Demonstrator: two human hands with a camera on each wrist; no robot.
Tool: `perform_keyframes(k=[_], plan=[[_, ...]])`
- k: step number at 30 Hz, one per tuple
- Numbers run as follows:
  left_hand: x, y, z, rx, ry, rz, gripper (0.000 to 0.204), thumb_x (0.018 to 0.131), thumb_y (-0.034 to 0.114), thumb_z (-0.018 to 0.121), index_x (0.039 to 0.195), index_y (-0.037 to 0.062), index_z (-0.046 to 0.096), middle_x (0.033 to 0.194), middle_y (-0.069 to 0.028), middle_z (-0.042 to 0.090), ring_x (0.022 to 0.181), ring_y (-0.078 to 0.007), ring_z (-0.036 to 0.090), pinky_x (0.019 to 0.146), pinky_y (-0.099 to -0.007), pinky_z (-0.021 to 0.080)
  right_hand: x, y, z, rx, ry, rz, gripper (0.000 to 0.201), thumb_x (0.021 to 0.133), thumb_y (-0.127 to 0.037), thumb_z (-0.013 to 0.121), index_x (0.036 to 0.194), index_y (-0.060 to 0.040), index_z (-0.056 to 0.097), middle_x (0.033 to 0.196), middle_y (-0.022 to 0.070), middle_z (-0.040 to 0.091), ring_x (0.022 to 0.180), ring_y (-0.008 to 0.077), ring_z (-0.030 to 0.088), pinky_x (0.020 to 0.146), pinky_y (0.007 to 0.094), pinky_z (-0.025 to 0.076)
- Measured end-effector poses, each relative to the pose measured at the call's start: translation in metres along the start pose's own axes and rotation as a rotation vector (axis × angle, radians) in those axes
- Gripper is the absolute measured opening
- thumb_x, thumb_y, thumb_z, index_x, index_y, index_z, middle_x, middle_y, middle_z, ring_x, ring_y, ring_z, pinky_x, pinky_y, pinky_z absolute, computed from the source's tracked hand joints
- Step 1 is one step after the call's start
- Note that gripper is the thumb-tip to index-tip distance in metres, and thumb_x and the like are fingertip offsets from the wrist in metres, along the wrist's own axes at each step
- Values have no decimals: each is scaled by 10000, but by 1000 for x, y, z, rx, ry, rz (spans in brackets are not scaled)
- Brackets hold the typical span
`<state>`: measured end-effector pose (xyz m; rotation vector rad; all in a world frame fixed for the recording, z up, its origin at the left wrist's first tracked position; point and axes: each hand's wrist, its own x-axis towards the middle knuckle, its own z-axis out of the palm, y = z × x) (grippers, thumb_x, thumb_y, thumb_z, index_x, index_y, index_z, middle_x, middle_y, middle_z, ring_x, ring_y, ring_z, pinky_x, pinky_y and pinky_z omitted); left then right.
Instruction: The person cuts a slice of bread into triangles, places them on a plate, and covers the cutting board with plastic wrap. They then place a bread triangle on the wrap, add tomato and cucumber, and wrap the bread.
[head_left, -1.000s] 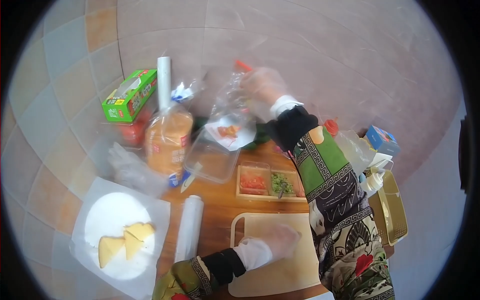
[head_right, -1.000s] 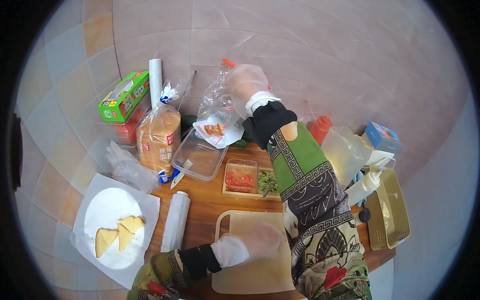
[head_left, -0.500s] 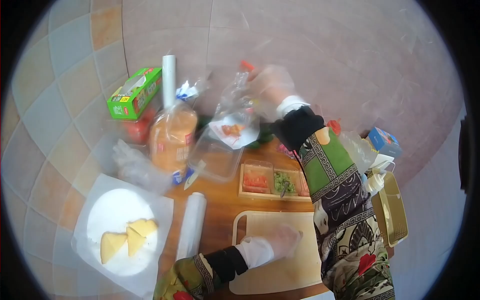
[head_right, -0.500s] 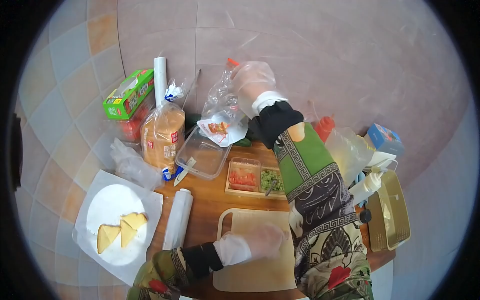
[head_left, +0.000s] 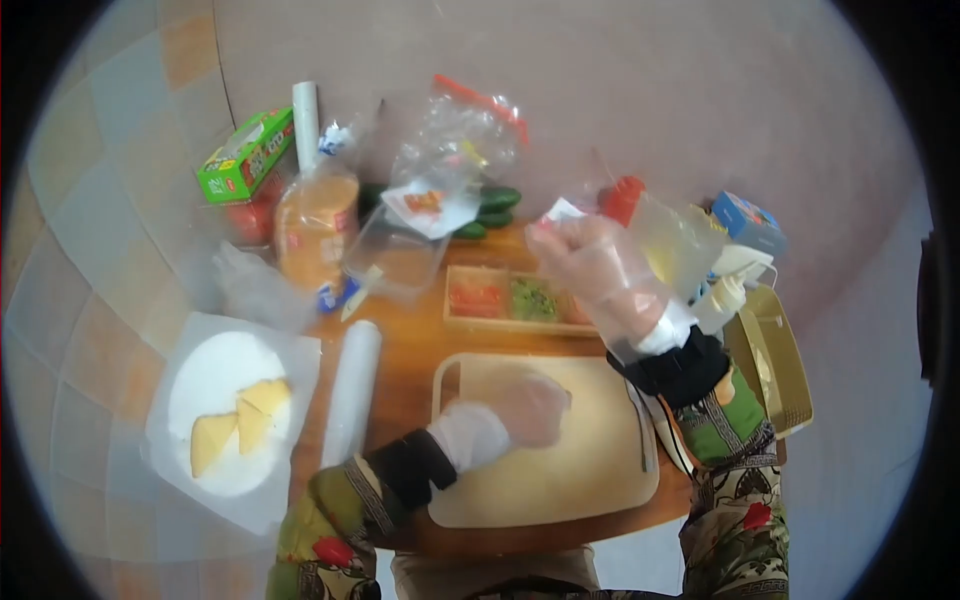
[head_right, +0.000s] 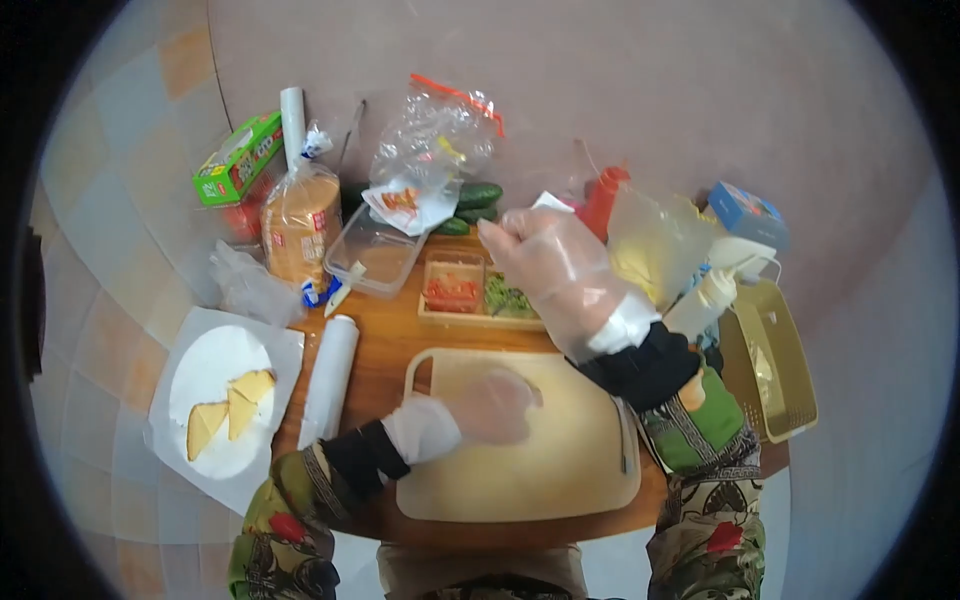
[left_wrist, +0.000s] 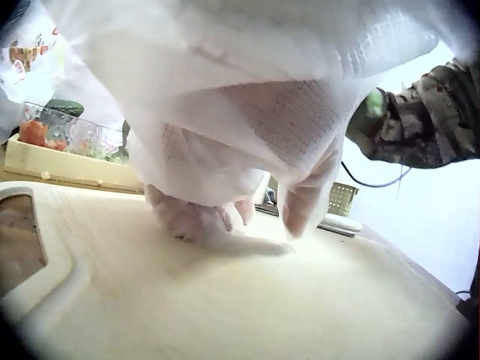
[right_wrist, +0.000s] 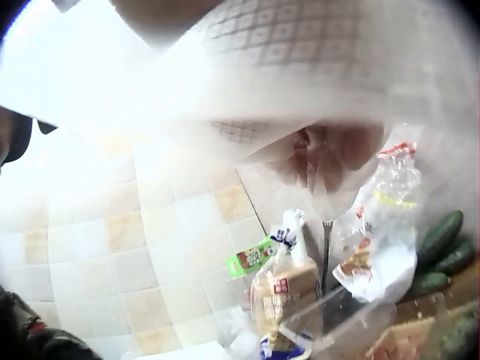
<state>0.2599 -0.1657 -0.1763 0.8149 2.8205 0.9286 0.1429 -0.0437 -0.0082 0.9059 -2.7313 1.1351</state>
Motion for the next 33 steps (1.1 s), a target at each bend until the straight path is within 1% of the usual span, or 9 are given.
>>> perform_keyframes(k=[3, 6, 9, 11, 14, 24, 27, 30, 33], plan=[[33, -7, 5, 30, 15, 74, 359, 908, 252, 561, 1134, 29, 729, 1089, -231, 733, 1059, -388, 681, 953, -456, 530, -45, 51, 12, 320, -50, 1, 352, 1032, -261, 586, 1304, -59, 678, 835, 57, 710, 711, 135, 636, 698, 300, 527], [27, -11, -6, 31, -55, 18, 357, 923, 262, 562, 1125, 23, 735, 1094, -221, 741, 1021, -387, 701, 932, -467, 544, -77, 91, 14, 424, -81, 39, 464, 1037, -193, 563, 1481, -64, 543, 929, 43, 724, 778, 110, 646, 754, 268, 534], [30, 6, -23, 200, 98, -72, 307, 951, 225, 581, 1104, 9, 737, 1012, -208, 757, 926, -389, 722, 851, -426, 568, -108, 103, 6, 541, -58, 47, 422, 1035, -164, 557, 1437, -42, 585, 957, 57, 730, 819, 94, 652, 793, 256, 537], [34, 23, -33, -191, 382, -424, 265, 977, 195, 612, 1110, -3, 727, 948, -208, 755, 844, -357, 729, 785, -379, 567, -128, 78, 0, 672, -61, 84, 360, 1036, -175, 557, 1348, -17, 642, 969, 50, 727, 848, 84, 643, 821, 255, 532], [44, 27, -35, -115, 582, -345, 246, 974, 187, 660, 1106, -12, 718, 928, -219, 743, 808, -330, 716, 748, -367, 547, -140, 72, 9, 742, -260, 186, 366, 1023, -364, 635, 1069, -7, 696, 903, 16, 664, 826, 112, 596, 777, 260, 487], [57, 58, -49, -71, 572, -488, 436, 994, 394, 614, 982, -37, 686, 809, -233, 676, 708, -372, 659, 681, -419, 508, -135, 49, 19, 797, -485, 198, 385, 1035, -354, 605, 1206, -34, 736, 883, 34, 677, 818, 132, 616, 783, 279, 503], [52, 53, -47, 143, 620, -131, 417, 990, 378, 610, 957, -29, 692, 814, -249, 661, 764, -409, 657, 715, -436, 511, -137, 55, 22, 727, -506, 258, 335, 1031, -319, 606, 1083, -16, 740, 853, 27, 665, 818, 129, 618, 779, 280, 502], [46, 54, -51, 462, 438, -113, 378, 1000, 340, 594, 1098, -14, 684, 901, -249, 683, 856, -420, 670, 784, -444, 523, -141, 58, 27, 833, -528, 172, 258, 1018, -244, 606, 1007, -9, 712, 861, 33, 665, 830, 127, 621, 765, 281, 500], [46, 39, -42, 7, 485, -269, 397, 999, 293, 579, 1273, 9, 622, 1113, -233, 686, 1027, -397, 659, 886, -422, 520, -146, 53, 29, 826, -533, 136, 205, 1003, -191, 615, 927, -19, 698, 803, 0, 651, 748, 101, 615, 699, 264, 490]])
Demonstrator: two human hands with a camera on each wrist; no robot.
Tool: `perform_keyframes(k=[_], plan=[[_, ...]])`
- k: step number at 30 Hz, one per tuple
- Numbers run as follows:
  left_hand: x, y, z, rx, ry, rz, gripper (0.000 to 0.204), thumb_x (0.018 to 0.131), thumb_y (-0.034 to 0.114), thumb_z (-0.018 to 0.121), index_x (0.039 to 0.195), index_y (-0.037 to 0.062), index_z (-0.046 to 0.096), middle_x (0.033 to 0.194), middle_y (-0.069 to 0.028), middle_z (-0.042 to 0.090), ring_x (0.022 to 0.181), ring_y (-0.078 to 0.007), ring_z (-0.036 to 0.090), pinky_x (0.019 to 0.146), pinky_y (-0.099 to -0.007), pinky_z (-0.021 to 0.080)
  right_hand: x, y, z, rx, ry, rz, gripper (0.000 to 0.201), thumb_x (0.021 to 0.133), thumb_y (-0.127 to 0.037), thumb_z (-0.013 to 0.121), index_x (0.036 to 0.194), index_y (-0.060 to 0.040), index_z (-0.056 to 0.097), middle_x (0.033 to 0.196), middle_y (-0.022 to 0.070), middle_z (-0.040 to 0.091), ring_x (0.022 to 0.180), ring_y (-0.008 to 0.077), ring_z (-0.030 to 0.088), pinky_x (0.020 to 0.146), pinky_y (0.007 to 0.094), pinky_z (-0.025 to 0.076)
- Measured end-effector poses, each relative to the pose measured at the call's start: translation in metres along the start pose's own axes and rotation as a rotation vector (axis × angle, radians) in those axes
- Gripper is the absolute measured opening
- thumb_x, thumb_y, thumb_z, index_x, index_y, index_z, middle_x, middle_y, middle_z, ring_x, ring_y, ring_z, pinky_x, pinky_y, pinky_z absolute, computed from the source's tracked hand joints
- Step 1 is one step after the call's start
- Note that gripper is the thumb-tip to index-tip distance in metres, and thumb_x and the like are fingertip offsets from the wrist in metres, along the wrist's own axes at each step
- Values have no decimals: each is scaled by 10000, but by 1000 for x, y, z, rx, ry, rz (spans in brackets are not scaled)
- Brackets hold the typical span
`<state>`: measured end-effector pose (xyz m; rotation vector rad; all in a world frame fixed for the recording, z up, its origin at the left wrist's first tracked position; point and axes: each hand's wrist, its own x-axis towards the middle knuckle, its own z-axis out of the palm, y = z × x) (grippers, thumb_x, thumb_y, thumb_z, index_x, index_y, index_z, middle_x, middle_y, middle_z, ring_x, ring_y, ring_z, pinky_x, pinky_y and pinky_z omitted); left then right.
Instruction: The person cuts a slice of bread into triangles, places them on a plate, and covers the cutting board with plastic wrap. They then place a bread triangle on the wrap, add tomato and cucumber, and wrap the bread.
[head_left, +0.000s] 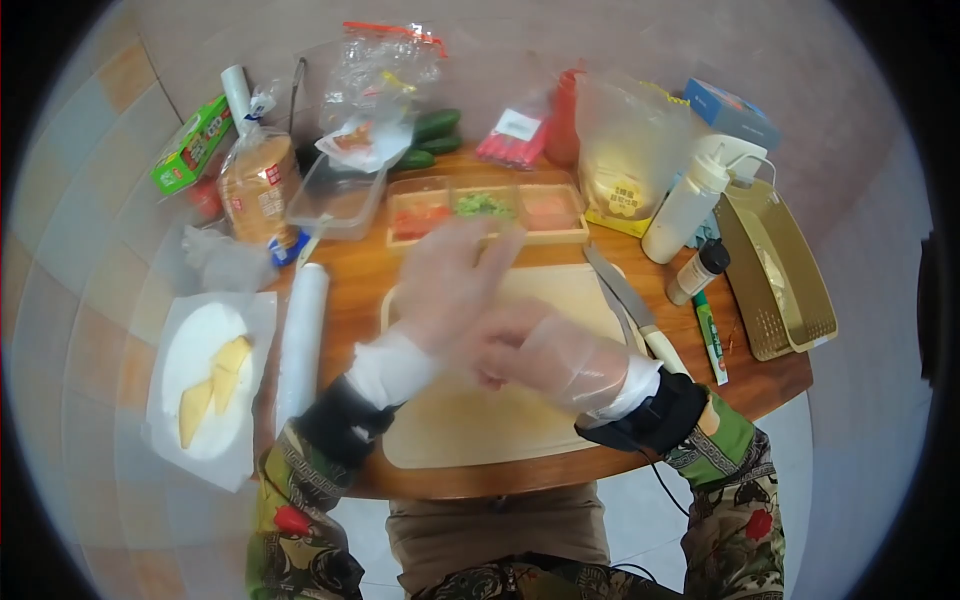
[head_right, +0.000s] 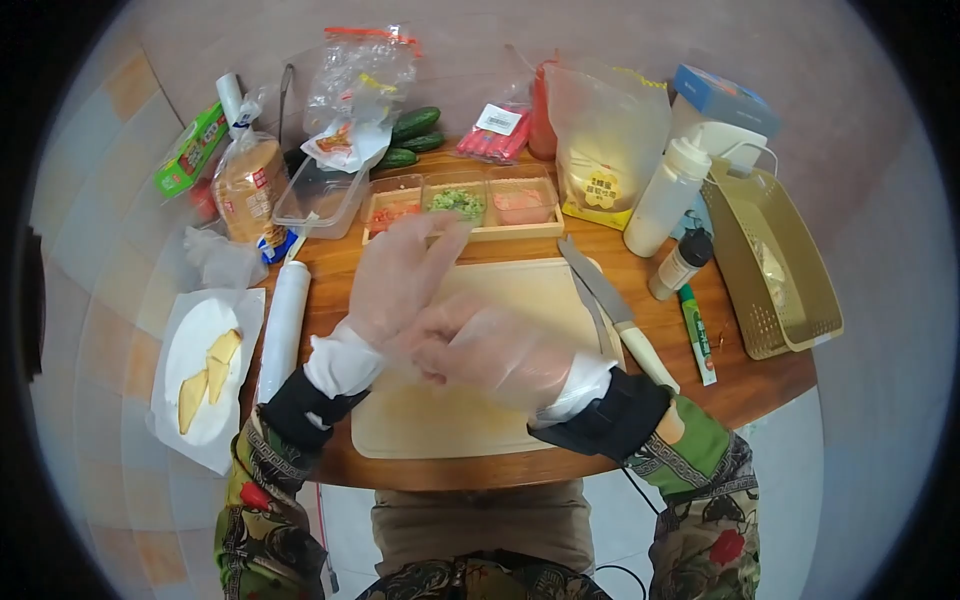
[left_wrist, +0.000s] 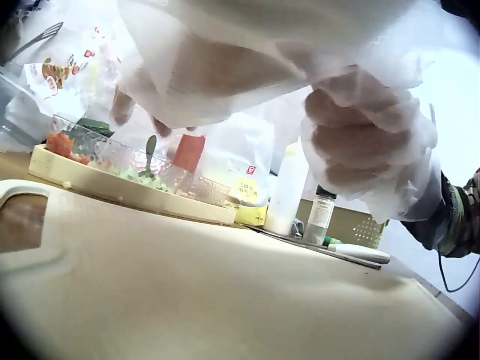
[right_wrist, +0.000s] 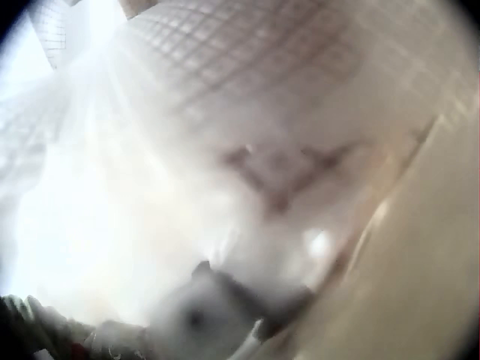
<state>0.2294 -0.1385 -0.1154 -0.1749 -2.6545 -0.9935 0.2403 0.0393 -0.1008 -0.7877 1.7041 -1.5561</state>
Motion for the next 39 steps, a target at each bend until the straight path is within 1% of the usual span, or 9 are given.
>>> perform_keyframes(k=[3, 9, 11, 16, 21, 26, 30, 33, 39], plan=[[-3, -20, -1, 282, 218, 540, 499, 997, 299, 573, 1421, 36, 545, 1366, -228, 601, 1173, -370, 614, 981, -403, 498, 4, 7, 3, -65, -63, 9, 213, 1003, -212, 603, 953, -25, 693, 793, 30, 649, 739, 112, 616, 710, 283, 502], [9, -42, -12, -471, 213, 140, 636, 1036, 494, 547, 1499, 61, 501, 1420, -199, 561, 1301, -402, 539, 1072, -481, 449, 38, 20, 4, -523, -248, 3, 234, 1021, -262, 612, 1099, -68, 718, 901, 13, 684, 815, 102, 583, 761, 285, 499], [10, -22, -35, -1315, 205, -155, 783, 1019, 617, 509, 1562, 65, 390, 1509, -207, 470, 1333, -405, 510, 1119, -519, 427, 44, 27, 8, -323, -17, -101, 324, 1034, -329, 615, 1204, -71, 712, 955, 6, 688, 830, 90, 582, 752, 284, 496], [8, -20, -39, -1797, 39, -150, 858, 975, 706, 501, 1569, 108, 340, 1575, -209, 370, 1345, -420, 485, 1154, -614, 388, 52, 7, 8, 67, -60, 41, 373, 1026, -313, 638, 1291, -54, 678, 1008, -1, 681, 857, 86, 599, 770, 279, 506], [9, -26, -35, -2079, -74, -169, 657, 982, 670, 525, 1366, 141, 586, 1524, -181, 463, 1407, -409, 445, 1160, -647, 374, 58, 13, 6, 26, -129, 43, 329, 1010, -264, 662, 1263, -54, 685, 986, -13, 673, 860, 85, 608, 767, 285, 514], [6, -21, -37, -1994, -92, -129, 556, 996, 618, 548, 1239, 136, 682, 1457, -168, 540, 1398, -397, 466, 1149, -639, 392, 67, 28, 11, -405, -52, -528, 184, 965, -222, 659, 999, -45, 697, 808, 115, 655, 724, 233, 605, 681, 374, 486], [6, 6, -44, -1612, 155, -254, 457, 995, 526, 621, 1126, 98, 715, 1240, -129, 656, 1150, -278, 635, 988, -445, 526, 70, 27, 12, -496, -71, -533, 171, 950, -220, 656, 940, -51, 681, 803, 165, 631, 705, 302, 570, 652, 408, 455], [10, -35, -66, -1173, 143, -181, 339, 987, 401, 673, 1055, 71, 696, 983, -38, 674, 838, -128, 625, 744, -272, 486, 56, 5, 2, -802, -289, -207, 201, 968, -226, 638, 902, -42, 684, 841, 178, 685, 771, 343, 661, 698, 434, 507], [-10, -28, -138, -704, 176, -404, 144, 946, 229, 690, 964, 86, 677, 829, 45, 625, 688, -49, 519, 642, -220, 381, 44, 2, -24, -736, 51, -295, 199, 951, -220, 644, 1041, -76, 749, 931, 157, 742, 870, 323, 719, 786, 390, 569]])
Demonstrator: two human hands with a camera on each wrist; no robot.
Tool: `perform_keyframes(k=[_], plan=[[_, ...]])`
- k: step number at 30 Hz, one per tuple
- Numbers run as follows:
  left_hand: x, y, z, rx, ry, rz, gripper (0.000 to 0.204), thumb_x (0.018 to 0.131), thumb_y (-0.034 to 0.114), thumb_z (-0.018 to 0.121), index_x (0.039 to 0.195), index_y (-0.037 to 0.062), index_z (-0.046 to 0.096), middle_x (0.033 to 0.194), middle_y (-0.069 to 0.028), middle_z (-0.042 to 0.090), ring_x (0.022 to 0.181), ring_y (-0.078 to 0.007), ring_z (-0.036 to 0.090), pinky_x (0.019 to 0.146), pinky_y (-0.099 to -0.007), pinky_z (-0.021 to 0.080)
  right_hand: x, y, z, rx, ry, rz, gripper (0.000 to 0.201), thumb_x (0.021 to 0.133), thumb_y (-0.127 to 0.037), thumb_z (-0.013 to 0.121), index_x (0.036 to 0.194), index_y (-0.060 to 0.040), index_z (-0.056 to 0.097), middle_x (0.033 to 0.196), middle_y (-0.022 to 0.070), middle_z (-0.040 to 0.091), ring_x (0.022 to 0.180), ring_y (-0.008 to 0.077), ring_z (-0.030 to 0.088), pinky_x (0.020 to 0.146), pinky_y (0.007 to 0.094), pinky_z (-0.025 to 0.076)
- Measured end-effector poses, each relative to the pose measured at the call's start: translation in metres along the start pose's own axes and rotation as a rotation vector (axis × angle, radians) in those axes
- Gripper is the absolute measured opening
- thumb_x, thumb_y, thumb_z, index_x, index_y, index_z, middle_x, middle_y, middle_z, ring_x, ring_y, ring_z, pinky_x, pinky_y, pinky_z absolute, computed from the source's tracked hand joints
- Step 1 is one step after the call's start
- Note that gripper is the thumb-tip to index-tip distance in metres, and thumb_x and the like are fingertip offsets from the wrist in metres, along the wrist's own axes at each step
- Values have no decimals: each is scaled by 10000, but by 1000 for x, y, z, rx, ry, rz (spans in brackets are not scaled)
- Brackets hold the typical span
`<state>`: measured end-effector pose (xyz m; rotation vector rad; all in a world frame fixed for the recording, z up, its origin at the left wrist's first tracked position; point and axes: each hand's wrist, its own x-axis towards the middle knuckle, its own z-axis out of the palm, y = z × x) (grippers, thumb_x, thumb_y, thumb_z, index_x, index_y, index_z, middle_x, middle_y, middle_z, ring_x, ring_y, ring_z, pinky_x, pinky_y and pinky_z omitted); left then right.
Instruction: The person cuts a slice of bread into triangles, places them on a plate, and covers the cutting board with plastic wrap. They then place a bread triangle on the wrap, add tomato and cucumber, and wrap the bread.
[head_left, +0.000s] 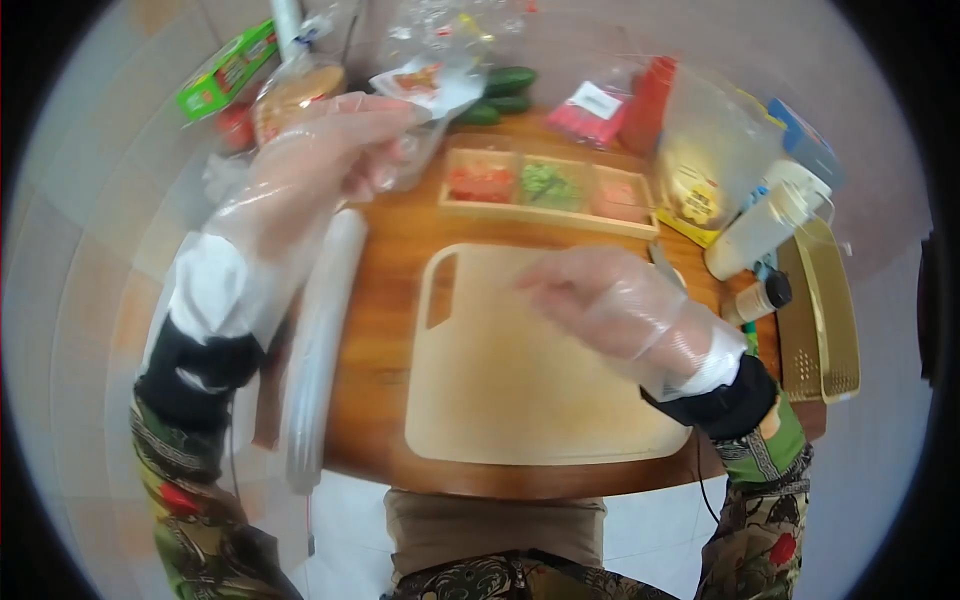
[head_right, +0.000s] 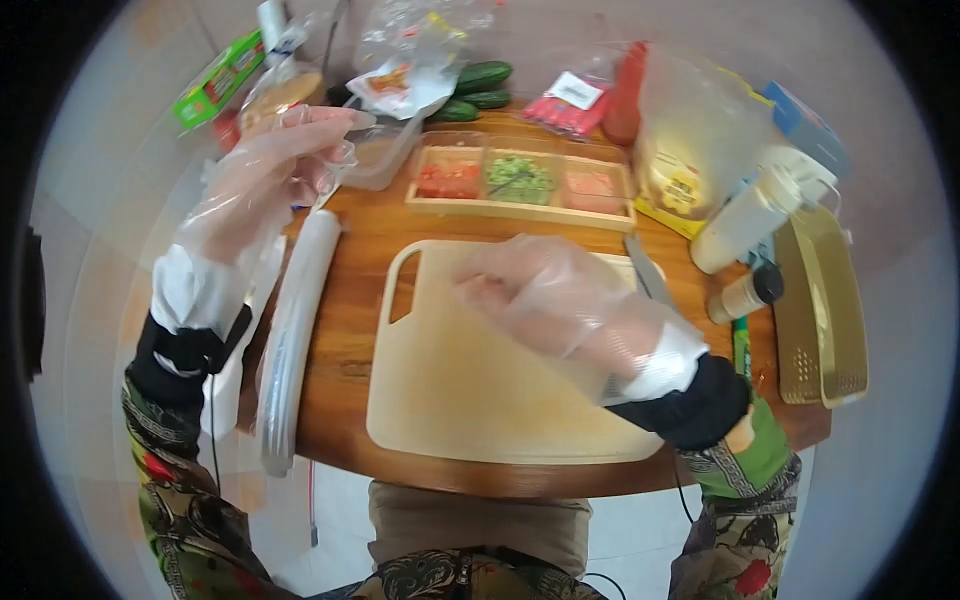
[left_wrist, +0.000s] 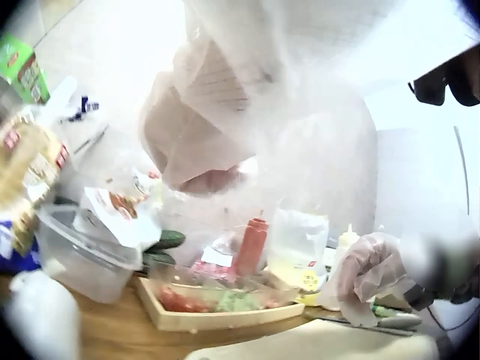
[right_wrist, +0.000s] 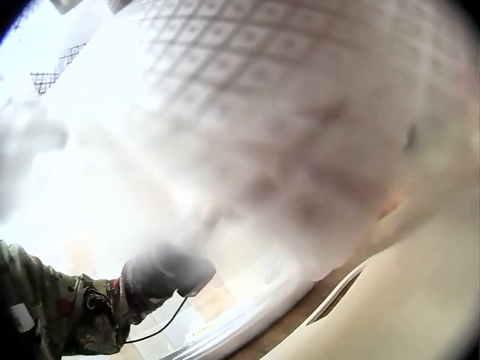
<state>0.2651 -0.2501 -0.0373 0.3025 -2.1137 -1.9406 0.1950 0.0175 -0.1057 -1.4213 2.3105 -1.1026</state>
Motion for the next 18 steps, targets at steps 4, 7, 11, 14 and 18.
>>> perform_keyframes(k=[4, 7, 11, 14, 18], plan=[[-21, 0, -42, 439, -2, -79, 226, 961, 256, 676, 1033, 44, 707, 861, 32, 643, 747, -48, 553, 734, -214, 438, 11, 0, 7, -58, -72, 87, 232, 935, -205, 644, 1098, -92, 763, 946, 156, 752, 896, 323, 726, 805, 396, 577], [-39, -6, -71, 712, -56, -262, 327, 980, 284, 645, 1175, 32, 721, 1017, -26, 704, 884, -110, 641, 845, -257, 500, 20, -5, 19, -96, -99, 30, 237, 923, -196, 651, 1104, -93, 765, 961, 165, 750, 903, 337, 722, 802, 395, 575], [-70, -14, -96, 1113, -60, -211, 415, 969, 301, 657, 1268, 16, 676, 1071, -93, 726, 819, -143, 676, 736, -302, 574, 33, -15, 38, -123, -121, -52, 236, 914, -190, 658, 1100, -94, 767, 942, 161, 743, 882, 353, 710, 789, 396, 569], [-82, -23, -114, 1229, -212, -258, 383, 1005, 288, 632, 1282, 25, 664, 1136, -87, 705, 791, -142, 672, 704, -306, 576, 42, -22, 46, -82, -150, -102, 225, 916, -170, 658, 1094, -86, 767, 912, 155, 734, 854, 354, 704, 774, 408, 564], [-117, -12, -117, 1142, -264, -214, 377, 992, 325, 661, 1215, 22, 691, 1062, -87, 714, 779, -139, 664, 677, -298, 557, 50, -32, 55, -4, -168, -187, 214, 917, -152, 663, 1087, -68, 763, 917, 150, 728, 845, 351, 698, 757, 402, 556]])
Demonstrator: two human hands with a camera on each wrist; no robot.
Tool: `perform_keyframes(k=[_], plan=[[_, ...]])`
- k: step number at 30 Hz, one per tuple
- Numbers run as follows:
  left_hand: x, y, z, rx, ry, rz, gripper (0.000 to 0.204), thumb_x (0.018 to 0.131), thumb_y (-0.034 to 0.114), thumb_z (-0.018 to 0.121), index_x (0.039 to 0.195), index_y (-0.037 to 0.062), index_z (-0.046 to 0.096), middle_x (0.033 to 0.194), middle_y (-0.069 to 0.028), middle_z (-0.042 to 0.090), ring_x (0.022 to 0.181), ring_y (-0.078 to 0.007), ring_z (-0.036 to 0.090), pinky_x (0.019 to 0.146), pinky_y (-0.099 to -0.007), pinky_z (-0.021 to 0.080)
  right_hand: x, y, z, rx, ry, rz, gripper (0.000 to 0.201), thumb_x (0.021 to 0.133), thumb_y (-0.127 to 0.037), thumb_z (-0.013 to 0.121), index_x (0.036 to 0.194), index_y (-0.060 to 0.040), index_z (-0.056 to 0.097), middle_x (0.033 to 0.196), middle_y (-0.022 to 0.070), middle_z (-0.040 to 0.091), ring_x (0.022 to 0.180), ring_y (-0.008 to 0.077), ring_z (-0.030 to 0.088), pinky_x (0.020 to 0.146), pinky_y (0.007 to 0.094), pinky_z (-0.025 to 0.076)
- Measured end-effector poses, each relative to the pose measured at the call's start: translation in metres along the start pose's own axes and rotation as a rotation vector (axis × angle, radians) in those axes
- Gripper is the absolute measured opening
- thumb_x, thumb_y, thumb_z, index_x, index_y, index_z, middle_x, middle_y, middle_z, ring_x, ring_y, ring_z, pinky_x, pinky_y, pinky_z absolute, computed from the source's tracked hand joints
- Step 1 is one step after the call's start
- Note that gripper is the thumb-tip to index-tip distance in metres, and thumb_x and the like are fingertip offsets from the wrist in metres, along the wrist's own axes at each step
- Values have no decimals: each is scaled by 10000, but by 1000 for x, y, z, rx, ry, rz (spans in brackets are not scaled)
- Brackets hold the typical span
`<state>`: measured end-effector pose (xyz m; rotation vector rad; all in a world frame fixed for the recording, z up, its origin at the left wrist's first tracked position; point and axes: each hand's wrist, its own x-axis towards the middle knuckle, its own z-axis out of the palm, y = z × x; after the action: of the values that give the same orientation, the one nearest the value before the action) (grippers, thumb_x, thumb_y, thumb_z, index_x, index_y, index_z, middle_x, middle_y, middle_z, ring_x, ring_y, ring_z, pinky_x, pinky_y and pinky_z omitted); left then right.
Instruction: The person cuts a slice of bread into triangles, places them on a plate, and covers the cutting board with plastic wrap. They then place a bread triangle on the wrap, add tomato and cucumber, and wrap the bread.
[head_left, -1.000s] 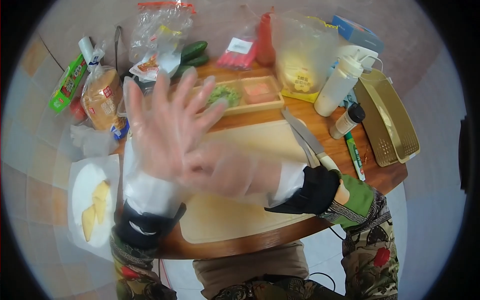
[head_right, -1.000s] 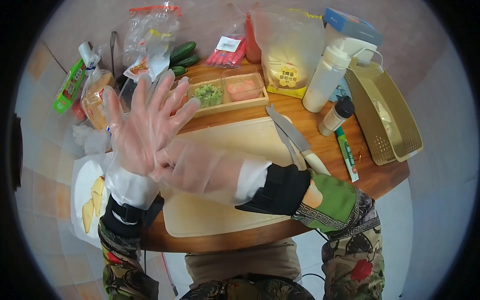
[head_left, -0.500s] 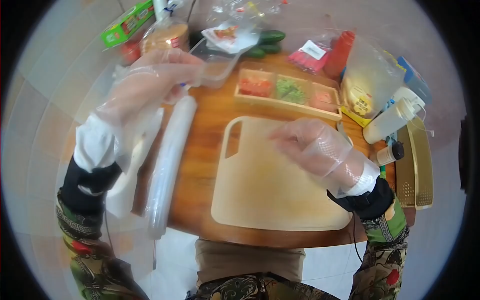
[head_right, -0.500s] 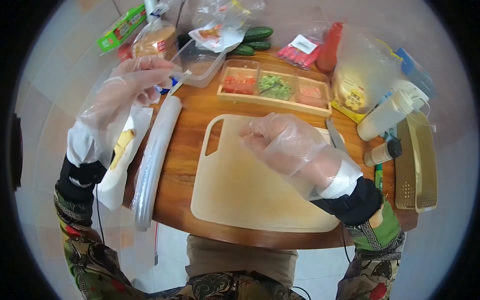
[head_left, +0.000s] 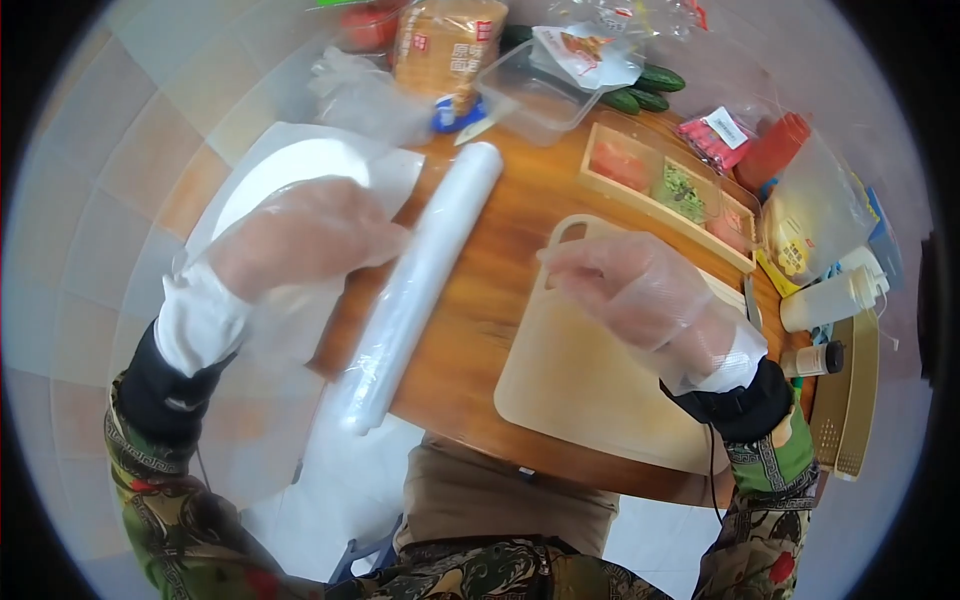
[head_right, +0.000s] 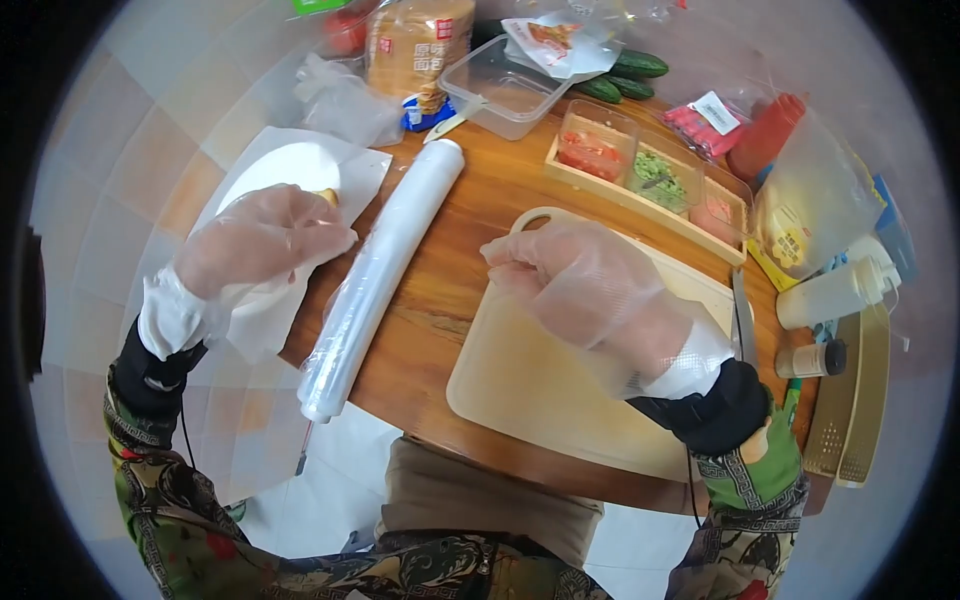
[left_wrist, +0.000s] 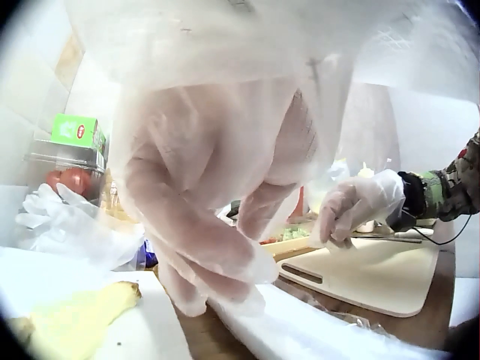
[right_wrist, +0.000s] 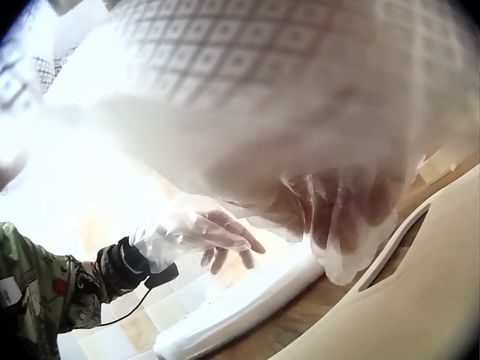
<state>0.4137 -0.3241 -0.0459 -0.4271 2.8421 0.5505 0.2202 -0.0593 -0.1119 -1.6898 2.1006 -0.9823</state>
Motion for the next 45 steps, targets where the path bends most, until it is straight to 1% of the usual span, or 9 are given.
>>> perform_keyframes(k=[3, 5, 8, 11, 20, 27, 29, 41, 45], plan=[[-7, 17, -4, -170, -92, -59, 403, 970, 381, 690, 1138, 15, 714, 985, -88, 719, 755, -138, 655, 649, -286, 528, 6, -2, 8, 9, -46, 29, 241, 929, -136, 661, 1137, -44, 741, 971, 150, 732, 870, 347, 698, 759, 391, 556], [-5, 18, 0, -301, -73, -336, 444, 931, 428, 722, 1085, 11, 730, 891, -71, 704, 722, -152, 642, 633, -303, 506, 6, -4, 16, 386, -57, -28, 232, 944, -150, 668, 1137, -35, 725, 897, 138, 713, 809, 348, 680, 715, 405, 548], [-15, 17, 1, -243, -94, -314, 496, 890, 448, 749, 1083, -8, 725, 846, -81, 684, 725, -171, 641, 660, -329, 509, 12, -23, 33, -22, 69, -321, 151, 940, -138, 677, 1051, -42, 713, 779, 131, 661, 721, 355, 641, 659, 435, 528], [-25, 41, -17, -40, -356, -413, 505, 857, 456, 768, 1029, -16, 711, 796, -108, 644, 748, -223, 643, 705, -347, 503, 17, -33, 35, -115, -2, -355, 74, 922, -132, 689, 924, -58, 688, 713, 126, 613, 669, 358, 608, 618, 455, 505], [-55, 57, -3, 206, -538, -324, 449, 886, 418, 757, 897, -16, 641, 842, -188, 645, 877, -358, 639, 813, -439, 490, 18, -29, 40, -30, 40, -349, 71, 925, -109, 654, 892, -56, 689, 756, 144, 655, 711, 368, 631, 625, 473, 508], [-59, 38, 14, 219, -417, -218, 307, 921, 304, 728, 883, 3, 681, 846, -190, 660, 873, -340, 656, 834, -421, 500, 16, -27, 36, -63, 4, -304, 95, 950, -127, 640, 907, -57, 688, 765, 150, 660, 714, 377, 629, 634, 475, 507], [-66, 23, 22, 179, -207, -26, 239, 929, 253, 715, 915, 14, 715, 866, -187, 675, 864, -338, 658, 842, -416, 503, 15, -26, 32, -22, -73, -230, 96, 955, -127, 639, 904, -62, 686, 773, 153, 661, 725, 381, 627, 637, 479, 502], [-59, 49, -1, 162, -366, -295, 338, 878, 362, 791, 946, 43, 702, 879, -150, 678, 909, -291, 651, 837, -394, 502, 19, -29, 44, -20, -6, -312, 187, 955, -206, 645, 1072, -92, 736, 806, 153, 659, 817, 365, 640, 686, 486, 509], [-66, 49, 2, 141, -289, -225, 371, 838, 372, 820, 907, 43, 662, 850, -153, 661, 892, -291, 651, 806, -399, 504, 19, -46, 48, -60, -71, -334, 169, 952, -200, 642, 1037, -79, 724, 799, 148, 646, 815, 356, 637, 685, 480, 505]])
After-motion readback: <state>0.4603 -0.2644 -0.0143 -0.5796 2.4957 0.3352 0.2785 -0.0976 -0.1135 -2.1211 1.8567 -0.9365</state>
